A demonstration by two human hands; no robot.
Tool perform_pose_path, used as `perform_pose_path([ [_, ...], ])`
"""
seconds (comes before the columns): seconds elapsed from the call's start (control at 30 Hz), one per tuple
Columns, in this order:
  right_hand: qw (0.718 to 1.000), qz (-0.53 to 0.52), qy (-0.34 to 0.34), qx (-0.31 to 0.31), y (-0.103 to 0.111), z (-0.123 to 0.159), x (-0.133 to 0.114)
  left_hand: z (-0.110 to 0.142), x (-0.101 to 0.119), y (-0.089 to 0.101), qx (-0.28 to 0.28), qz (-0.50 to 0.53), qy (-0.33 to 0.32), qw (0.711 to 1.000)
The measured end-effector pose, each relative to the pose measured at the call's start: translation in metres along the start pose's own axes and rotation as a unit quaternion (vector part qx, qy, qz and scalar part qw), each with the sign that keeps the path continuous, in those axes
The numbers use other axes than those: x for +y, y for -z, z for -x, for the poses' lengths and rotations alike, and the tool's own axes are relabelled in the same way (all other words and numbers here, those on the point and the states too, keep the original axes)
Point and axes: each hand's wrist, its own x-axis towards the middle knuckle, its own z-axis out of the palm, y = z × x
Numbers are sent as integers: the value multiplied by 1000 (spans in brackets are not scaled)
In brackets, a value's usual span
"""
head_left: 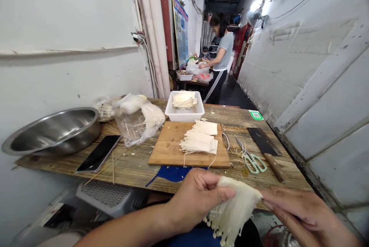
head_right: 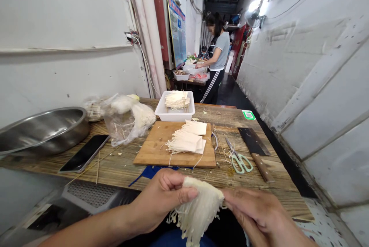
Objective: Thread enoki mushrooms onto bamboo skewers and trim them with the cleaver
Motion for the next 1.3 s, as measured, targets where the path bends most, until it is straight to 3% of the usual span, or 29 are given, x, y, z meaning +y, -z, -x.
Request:
perform_pose_path([
  [0.3, 997, 66, 0, 39, -9, -4, -2, -5, -2, -2, -4, -34, -26, 999],
  [0.4, 992, 111, -8, 65, -3, -6, 1, -8, -1, 2, 16, -20, -26, 999],
  [0.5, 990, 131, -26, 40, 5, 1, 11, -12, -1, 10, 56, 8, -46, 997],
  [0.63, 992, 117, -47, 27, 8, 15, 25, -14, -1, 18, 51, 8, -46, 998],
  [0.73, 994, 92, -54, 30, 8, 18, 26, -11, 2, 18, 57, -80, -59, 993],
  [0.83, 997, 59, -54, 13, 5, 13, 21, -6, 8, 14, 52, -181, -118, 975],
  [1.0, 1000, -1, -18, 3, -2, 10, 19, -2, 11, 10, -6, -219, -205, 954],
  [1.3, 999, -24, 1, -35, 2, 14, 16, 5, 7, 8, 25, -262, -157, 952],
])
